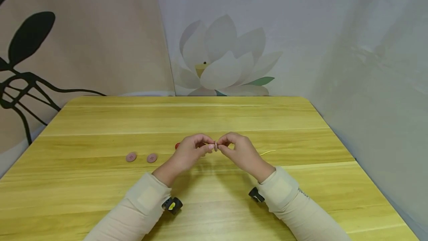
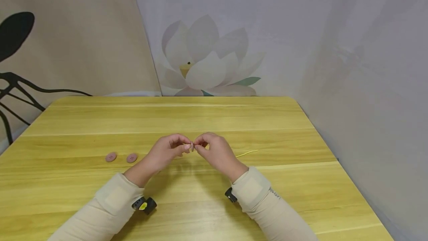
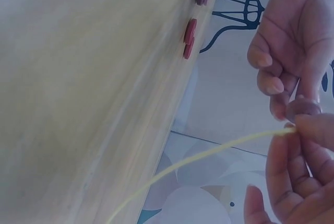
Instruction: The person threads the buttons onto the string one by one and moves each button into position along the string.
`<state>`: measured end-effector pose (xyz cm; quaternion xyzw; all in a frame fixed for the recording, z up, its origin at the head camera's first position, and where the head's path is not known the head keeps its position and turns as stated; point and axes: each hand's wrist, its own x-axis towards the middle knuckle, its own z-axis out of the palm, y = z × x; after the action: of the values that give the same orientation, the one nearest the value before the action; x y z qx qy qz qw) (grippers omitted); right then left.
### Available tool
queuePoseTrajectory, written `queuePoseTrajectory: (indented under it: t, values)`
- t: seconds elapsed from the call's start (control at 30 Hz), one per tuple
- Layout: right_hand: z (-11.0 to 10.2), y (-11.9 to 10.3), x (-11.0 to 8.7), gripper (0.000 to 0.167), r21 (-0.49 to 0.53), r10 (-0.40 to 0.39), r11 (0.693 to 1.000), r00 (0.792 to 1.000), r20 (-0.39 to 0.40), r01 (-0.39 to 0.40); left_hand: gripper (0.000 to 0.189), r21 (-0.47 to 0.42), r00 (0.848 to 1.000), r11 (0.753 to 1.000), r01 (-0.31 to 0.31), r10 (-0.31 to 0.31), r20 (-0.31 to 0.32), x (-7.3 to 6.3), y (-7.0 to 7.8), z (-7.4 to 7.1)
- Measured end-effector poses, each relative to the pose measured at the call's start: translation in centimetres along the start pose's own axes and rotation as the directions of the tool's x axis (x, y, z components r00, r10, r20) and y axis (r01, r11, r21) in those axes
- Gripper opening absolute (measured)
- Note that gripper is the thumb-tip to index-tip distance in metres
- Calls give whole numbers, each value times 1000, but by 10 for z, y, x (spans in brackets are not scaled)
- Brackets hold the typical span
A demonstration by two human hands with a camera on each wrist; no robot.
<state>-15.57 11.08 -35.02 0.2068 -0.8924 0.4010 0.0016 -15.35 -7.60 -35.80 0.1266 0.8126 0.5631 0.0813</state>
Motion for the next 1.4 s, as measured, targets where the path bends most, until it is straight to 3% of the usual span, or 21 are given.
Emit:
queuePoseTrajectory:
  t: [0.4,0.93,1.4]
  values:
    - [3,2,1,8,33,-17,999,1000,25,17,10,-8,999,1000,-6,6,-42,2,-4,0]
    - [6,2,1,46,101,-22,995,997,80,14,9,-63,998,998,7,-11,-61,2,-5,0]
    - [5,2,2,33,35,-54,998,995,85,51,9,-65,999,998,-8,4,-50,2,-4,3]
